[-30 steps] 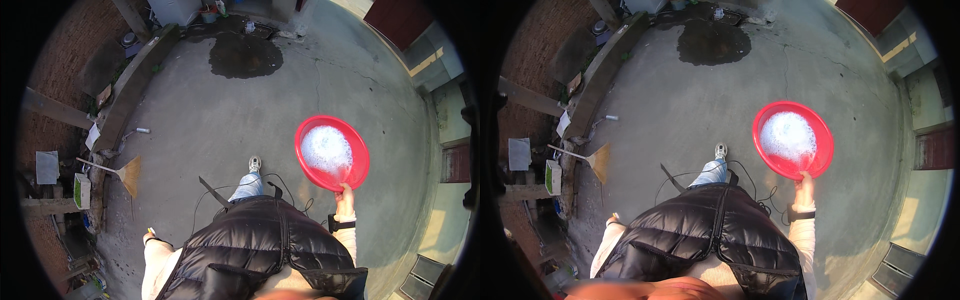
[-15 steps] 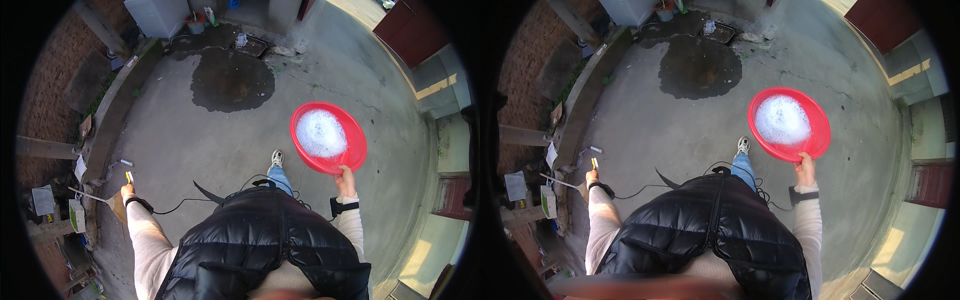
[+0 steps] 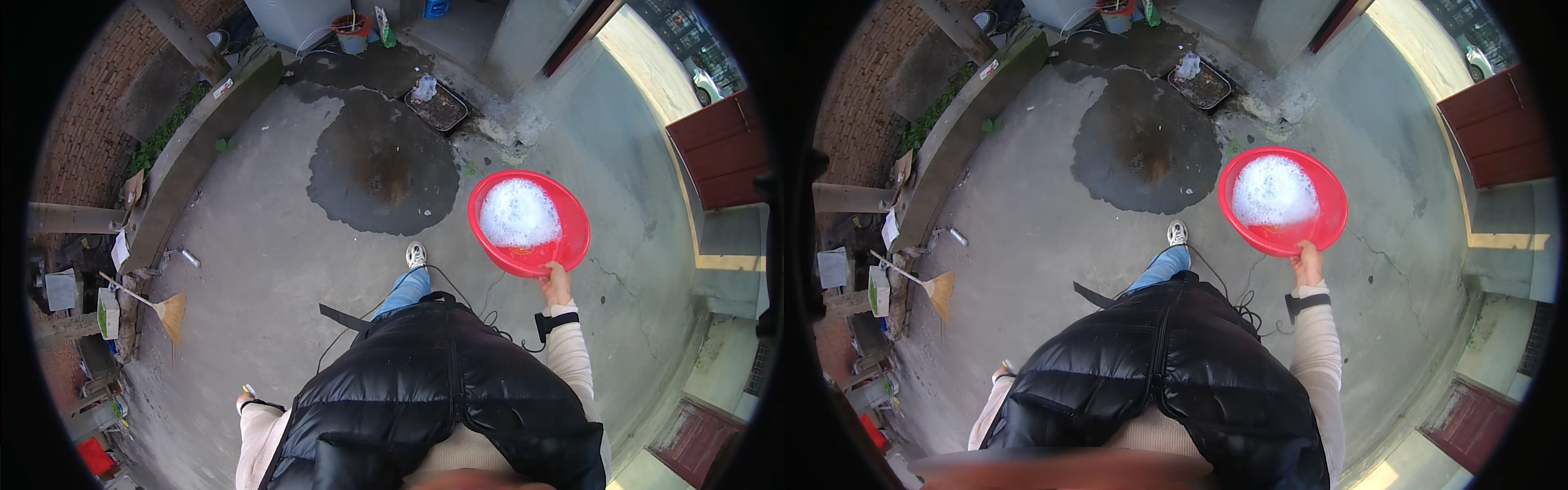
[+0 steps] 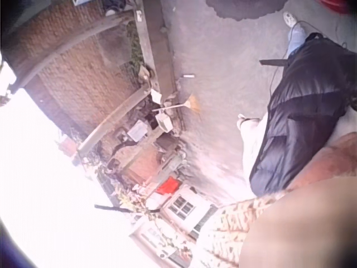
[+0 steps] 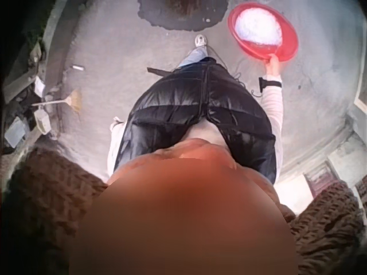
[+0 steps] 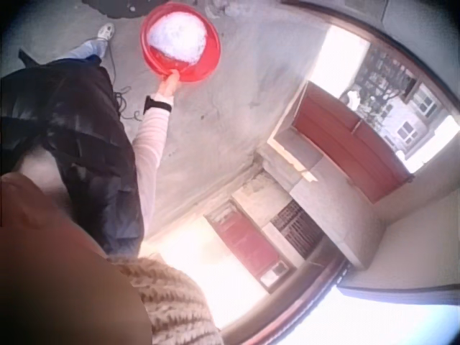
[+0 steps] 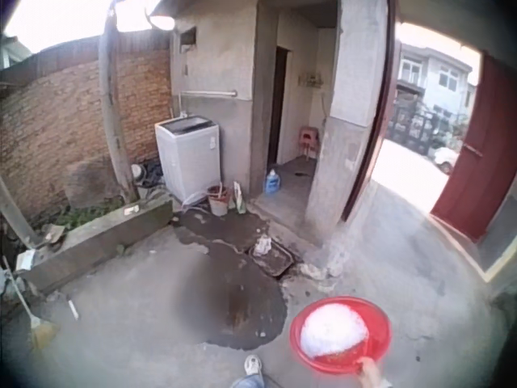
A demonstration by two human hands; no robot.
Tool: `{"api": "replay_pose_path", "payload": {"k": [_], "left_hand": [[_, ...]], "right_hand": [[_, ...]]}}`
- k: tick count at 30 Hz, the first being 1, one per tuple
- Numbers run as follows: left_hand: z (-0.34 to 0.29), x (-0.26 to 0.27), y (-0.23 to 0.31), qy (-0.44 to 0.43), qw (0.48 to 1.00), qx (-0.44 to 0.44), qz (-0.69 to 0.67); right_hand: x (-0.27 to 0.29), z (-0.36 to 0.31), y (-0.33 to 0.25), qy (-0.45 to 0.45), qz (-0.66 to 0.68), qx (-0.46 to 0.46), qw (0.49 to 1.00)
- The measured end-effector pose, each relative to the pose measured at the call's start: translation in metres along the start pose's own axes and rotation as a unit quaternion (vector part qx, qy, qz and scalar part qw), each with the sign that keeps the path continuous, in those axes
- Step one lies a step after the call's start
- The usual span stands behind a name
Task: The person scrubs a large gray bag with a yellow brush and soapy water from a red basin, then rinses the brush and washes their hands at an outdoor tap. They walk inside, pick up a paper and a folded umbrella, and return outside.
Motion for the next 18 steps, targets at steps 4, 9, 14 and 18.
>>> {"api": "replay_pose_path", "payload": {"k": [4, 9, 14, 18], "left_hand": [[-0.052, -0.025, 0.056, -0.024, 1.0, 0.005, -0.018], [-0.128, -0.012, 0.078, 0.041, 0.994, 0.008, -0.106], [-0.275, -0.034, -0.013, 0.108, 0.978, 0.089, -0.156], [-0.419, -0.074, -0.095, 0.06, 0.976, 0.188, -0.092]], "right_hand": [[-0.061, 0.106, -0.062, 0.009, -0.047, 0.026, 0.998], [-0.184, 0.243, -0.15, -0.061, -0.116, 0.056, 0.99], [-0.341, 0.359, -0.246, -0.144, -0.318, 0.134, 0.927], [-0.478, 0.382, -0.321, -0.125, -0.68, 0.293, 0.661]]}}
Point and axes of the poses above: each hand's wrist, its own z-axis towards the middle knuckle, its own x-axis out of the back of the hand, y = z × x, the point moved 4 cm from there along z, towards the middle knuckle, and after that the axes turned 12 degrees about x, right-handed, at the moved point
